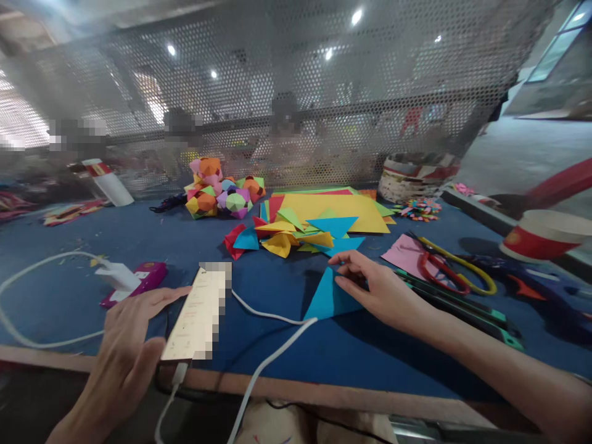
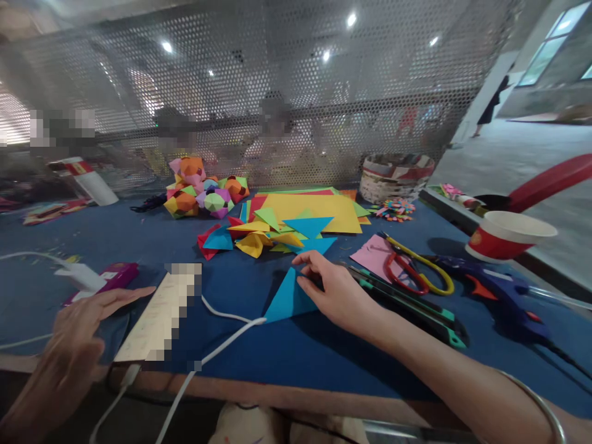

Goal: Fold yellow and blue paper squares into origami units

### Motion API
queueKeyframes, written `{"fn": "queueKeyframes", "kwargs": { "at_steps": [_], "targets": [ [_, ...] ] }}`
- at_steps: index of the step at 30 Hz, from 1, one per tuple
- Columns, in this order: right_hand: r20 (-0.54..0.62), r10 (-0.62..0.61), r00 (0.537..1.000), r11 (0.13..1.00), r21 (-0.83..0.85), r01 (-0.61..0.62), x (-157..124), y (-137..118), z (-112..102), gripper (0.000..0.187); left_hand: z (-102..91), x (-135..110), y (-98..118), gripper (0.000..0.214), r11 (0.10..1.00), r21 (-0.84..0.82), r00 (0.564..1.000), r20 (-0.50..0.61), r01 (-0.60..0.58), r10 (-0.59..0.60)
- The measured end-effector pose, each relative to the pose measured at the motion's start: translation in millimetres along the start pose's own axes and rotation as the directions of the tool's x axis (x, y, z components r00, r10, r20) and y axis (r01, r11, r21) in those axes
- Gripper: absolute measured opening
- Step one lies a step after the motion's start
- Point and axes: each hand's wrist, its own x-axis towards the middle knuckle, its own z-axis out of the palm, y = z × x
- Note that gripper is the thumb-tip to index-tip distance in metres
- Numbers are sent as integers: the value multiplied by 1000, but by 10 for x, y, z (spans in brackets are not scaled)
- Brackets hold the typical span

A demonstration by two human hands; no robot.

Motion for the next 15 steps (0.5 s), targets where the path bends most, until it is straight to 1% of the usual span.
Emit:
{"fn": "queueKeyframes", "kwargs": {
  "at_steps": [3, 6, 11, 15],
  "targets": [
    [2, 6, 1000, 1000, -2, -6, 1, -10, -7, 27, 62, 150, -31, 51, 1000, -21, 1000, 2, -6, 6],
    [0, 8, 1000, 1000, 4, -8, 4, -15, -9, 27, 137, 240, -73, 50, 1000, -6, 1000, 8, 1, -1],
    [-3, -5, 1000, 1000, 11, 5, 2, -8, -6, 26, 219, 269, -85, 53, 1000, 5, 1000, 23, -21, 20],
    [-3, 1, 1000, 1000, 11, -1, 0, -11, -8, 26, 188, 260, -5, 52, 1000, 11, 1000, 23, 7, -7]
  ]
}}
